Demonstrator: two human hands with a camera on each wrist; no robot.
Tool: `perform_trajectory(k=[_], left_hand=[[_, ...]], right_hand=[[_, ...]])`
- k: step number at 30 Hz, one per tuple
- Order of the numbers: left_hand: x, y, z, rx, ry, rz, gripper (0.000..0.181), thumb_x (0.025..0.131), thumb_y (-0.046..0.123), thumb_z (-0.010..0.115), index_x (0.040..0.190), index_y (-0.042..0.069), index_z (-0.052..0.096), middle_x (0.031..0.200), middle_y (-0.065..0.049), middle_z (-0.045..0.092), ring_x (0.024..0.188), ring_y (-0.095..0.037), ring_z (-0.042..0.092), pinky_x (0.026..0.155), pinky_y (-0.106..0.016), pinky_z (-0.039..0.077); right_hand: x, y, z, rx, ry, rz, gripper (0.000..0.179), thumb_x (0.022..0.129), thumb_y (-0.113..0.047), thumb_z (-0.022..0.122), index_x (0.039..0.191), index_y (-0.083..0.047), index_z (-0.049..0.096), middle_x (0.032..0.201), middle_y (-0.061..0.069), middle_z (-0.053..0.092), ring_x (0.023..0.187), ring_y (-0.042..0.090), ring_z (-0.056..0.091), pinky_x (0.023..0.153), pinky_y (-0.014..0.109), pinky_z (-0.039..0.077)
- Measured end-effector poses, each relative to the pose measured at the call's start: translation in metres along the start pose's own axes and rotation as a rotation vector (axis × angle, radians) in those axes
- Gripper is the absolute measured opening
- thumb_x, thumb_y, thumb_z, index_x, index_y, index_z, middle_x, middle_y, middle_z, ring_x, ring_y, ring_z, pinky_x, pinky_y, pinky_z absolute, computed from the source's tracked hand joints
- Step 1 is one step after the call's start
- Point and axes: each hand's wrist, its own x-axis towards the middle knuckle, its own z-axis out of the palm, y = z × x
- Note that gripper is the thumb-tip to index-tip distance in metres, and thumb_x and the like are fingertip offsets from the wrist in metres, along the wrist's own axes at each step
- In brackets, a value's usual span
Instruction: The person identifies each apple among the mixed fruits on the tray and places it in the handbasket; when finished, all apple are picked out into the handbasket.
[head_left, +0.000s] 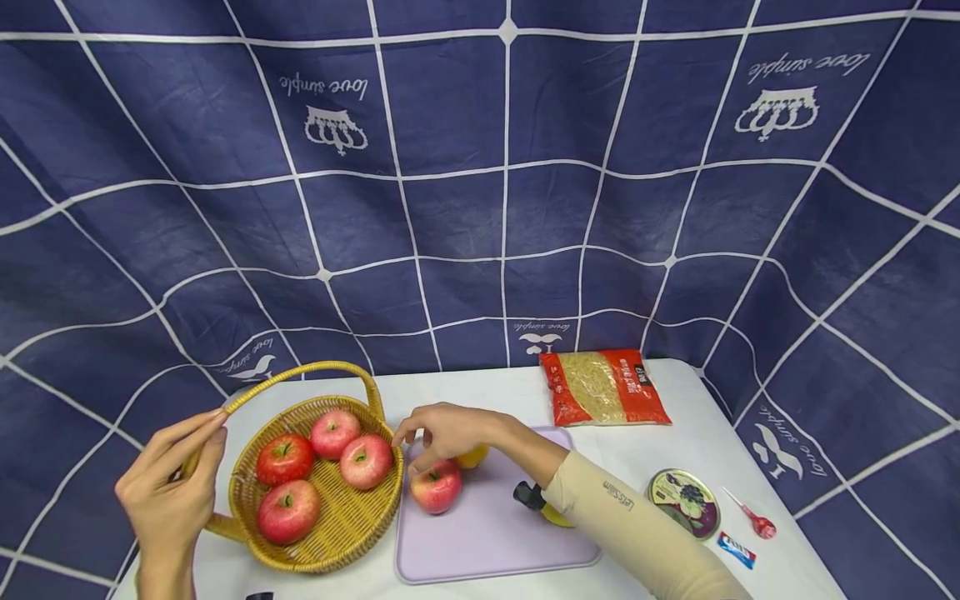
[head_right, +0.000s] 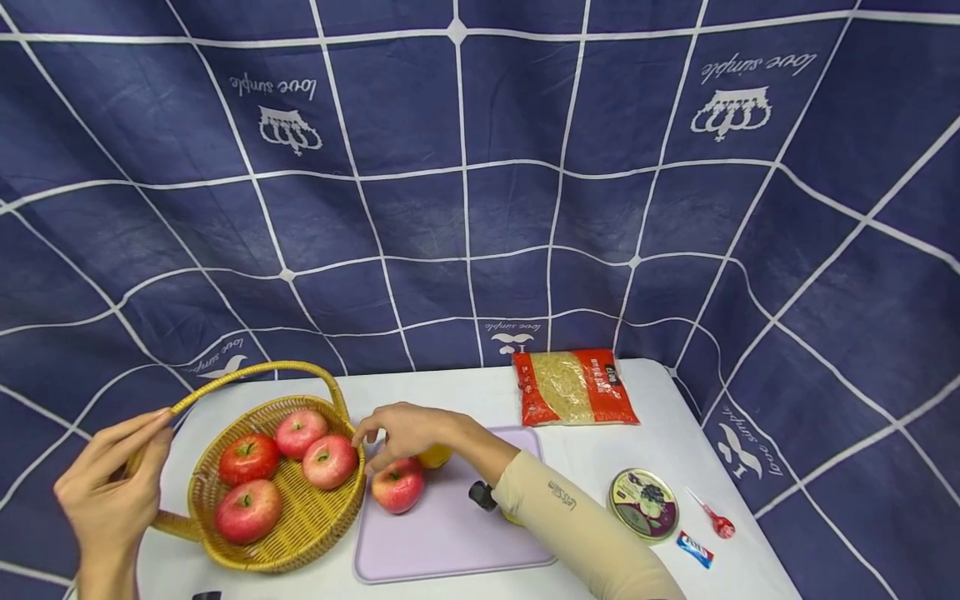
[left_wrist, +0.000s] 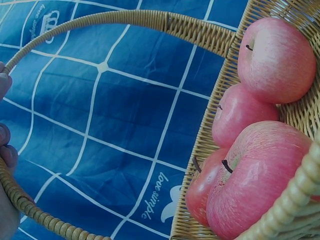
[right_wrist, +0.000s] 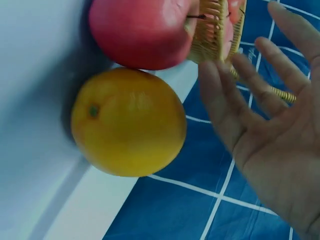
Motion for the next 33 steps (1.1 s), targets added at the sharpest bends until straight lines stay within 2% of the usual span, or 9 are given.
perform_trajectory(k=[4, 11, 17, 26, 33], left_hand=[[0.000, 0.000, 0.000, 0.009, -0.002, -0.002, 0.008, 0.076, -0.018, 0.073, 0.083, -0.022, 0.070, 0.091, -0.026, 0.074, 0.088, -0.013, 0.072, 0.083, -0.014, 0.054], [0.000, 0.001, 0.000, 0.017, -0.007, -0.008, 0.008, 0.075, -0.020, 0.071, 0.083, -0.022, 0.070, 0.092, -0.026, 0.074, 0.088, -0.012, 0.072, 0.083, -0.013, 0.054], [0.000, 0.001, 0.000, 0.016, -0.009, -0.009, 0.008, 0.076, -0.020, 0.071, 0.083, -0.022, 0.070, 0.092, -0.026, 0.074, 0.088, -0.012, 0.072, 0.083, -0.013, 0.054], [0.000, 0.001, 0.000, 0.013, -0.009, -0.009, 0.007, 0.076, -0.020, 0.071, 0.083, -0.022, 0.070, 0.092, -0.026, 0.074, 0.088, -0.012, 0.072, 0.083, -0.013, 0.054], [0.000, 0.001, 0.000, 0.014, -0.010, -0.007, 0.008, 0.076, -0.019, 0.072, 0.083, -0.022, 0.070, 0.092, -0.026, 0.074, 0.089, -0.012, 0.072, 0.084, -0.014, 0.054]], right_hand=[[-0.009, 0.002, 0.008, -0.099, 0.003, 0.010, 0.045, 0.083, -0.036, 0.082, 0.125, -0.023, 0.070, 0.115, 0.001, 0.066, 0.098, 0.013, 0.062, 0.083, 0.017, 0.047], [-0.018, 0.006, 0.019, -0.200, 0.002, 0.027, 0.051, 0.080, -0.039, 0.083, 0.127, -0.023, 0.069, 0.112, -0.004, 0.066, 0.095, 0.004, 0.058, 0.081, 0.014, 0.044], [-0.023, 0.006, 0.026, -0.218, 0.000, 0.012, 0.051, 0.080, -0.036, 0.083, 0.127, -0.020, 0.070, 0.111, -0.006, 0.065, 0.096, 0.003, 0.057, 0.085, 0.010, 0.042], [-0.030, 0.006, 0.039, -0.236, 0.017, 0.001, 0.045, 0.080, -0.035, 0.084, 0.123, -0.027, 0.073, 0.104, -0.012, 0.057, 0.092, -0.002, 0.049, 0.080, 0.007, 0.040], [-0.033, 0.005, 0.044, -0.173, 0.010, 0.015, 0.045, 0.080, -0.037, 0.085, 0.122, -0.030, 0.072, 0.106, -0.014, 0.055, 0.095, -0.002, 0.049, 0.084, 0.010, 0.041]])
